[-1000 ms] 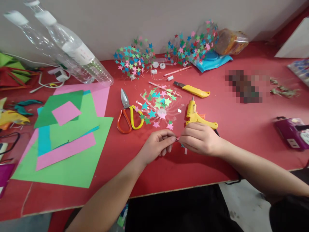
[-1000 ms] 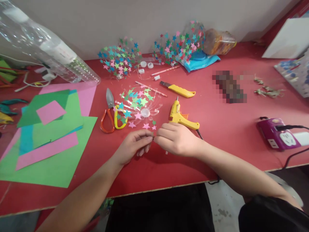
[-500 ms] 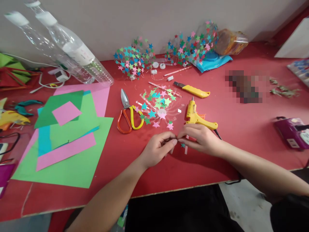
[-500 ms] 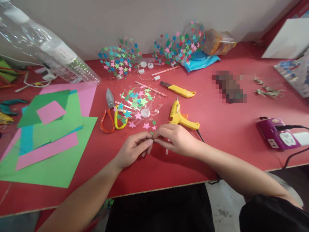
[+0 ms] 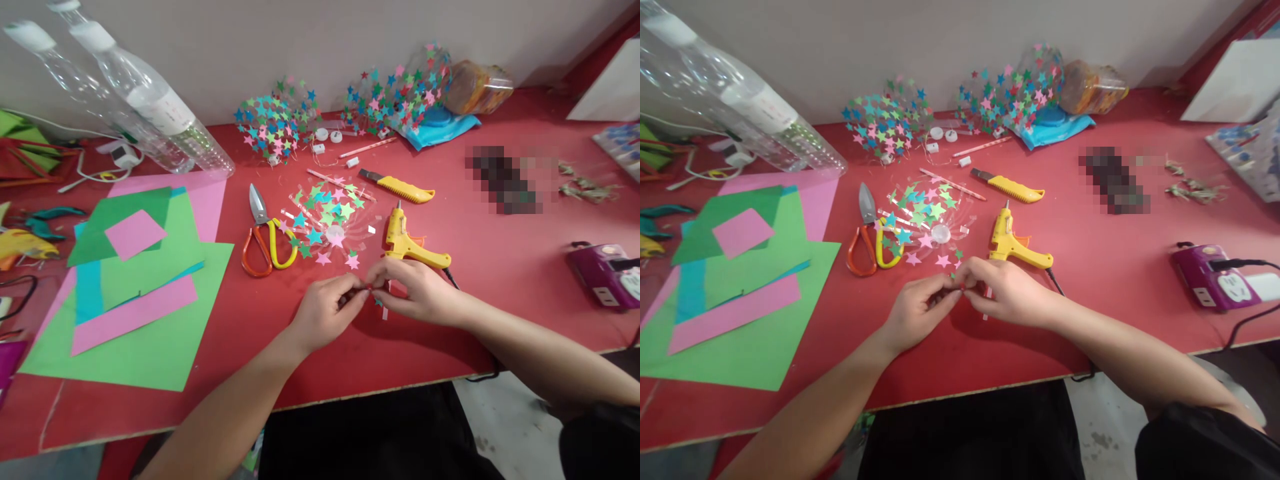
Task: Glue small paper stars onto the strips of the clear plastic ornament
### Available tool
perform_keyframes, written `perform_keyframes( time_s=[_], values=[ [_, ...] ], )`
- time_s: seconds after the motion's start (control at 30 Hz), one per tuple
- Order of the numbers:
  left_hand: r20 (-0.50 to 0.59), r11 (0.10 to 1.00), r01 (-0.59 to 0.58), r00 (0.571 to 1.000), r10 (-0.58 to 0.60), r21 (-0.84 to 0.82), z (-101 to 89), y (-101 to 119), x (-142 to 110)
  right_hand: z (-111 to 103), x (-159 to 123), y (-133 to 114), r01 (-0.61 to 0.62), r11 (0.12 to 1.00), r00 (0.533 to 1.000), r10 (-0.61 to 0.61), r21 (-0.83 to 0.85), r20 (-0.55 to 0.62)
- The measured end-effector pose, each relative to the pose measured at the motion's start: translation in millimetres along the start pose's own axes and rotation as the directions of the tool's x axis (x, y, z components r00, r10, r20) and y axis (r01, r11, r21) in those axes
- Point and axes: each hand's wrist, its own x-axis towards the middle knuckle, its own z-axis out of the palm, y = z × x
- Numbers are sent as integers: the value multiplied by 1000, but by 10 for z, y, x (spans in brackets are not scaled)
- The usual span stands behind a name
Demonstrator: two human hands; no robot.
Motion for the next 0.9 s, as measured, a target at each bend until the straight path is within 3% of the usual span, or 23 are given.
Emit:
perform_keyframes(
  time_s=[0.17,0.4,0.5,0.57,0.63,0.7,0.8,0.9],
  values=[
    [31,999,-46,998,46,-24,-18,21,-7,-36,-8,-40,-7,999,999,5,46,36],
    [88,973,91,993,-74,-212,-59,107,16,-87,-15,-97,-27,973,994,2,228,111],
    [59,963,71,997,-58,-259,-82,136,17,-128,-9,-87,4,993,999,-10,114,47],
    [-3,967,12,1000,-13,-253,-107,145,2,-220,-8,-48,28,992,998,-35,-122,-51],
    [-80,970,-69,995,52,-232,-139,141,-23,-362,-24,29,-39,899,992,-17,-437,-123],
    [-163,968,-128,982,94,-216,-177,125,-52,-507,-64,130,-136,751,990,91,-646,-104],
    [-268,963,-146,960,82,-228,-226,88,-80,-598,-132,262,-152,573,969,248,-805,-6],
    [-326,956,-133,944,42,-261,-250,59,-81,-489,-136,296,-139,451,954,299,-882,3]
  ],
)
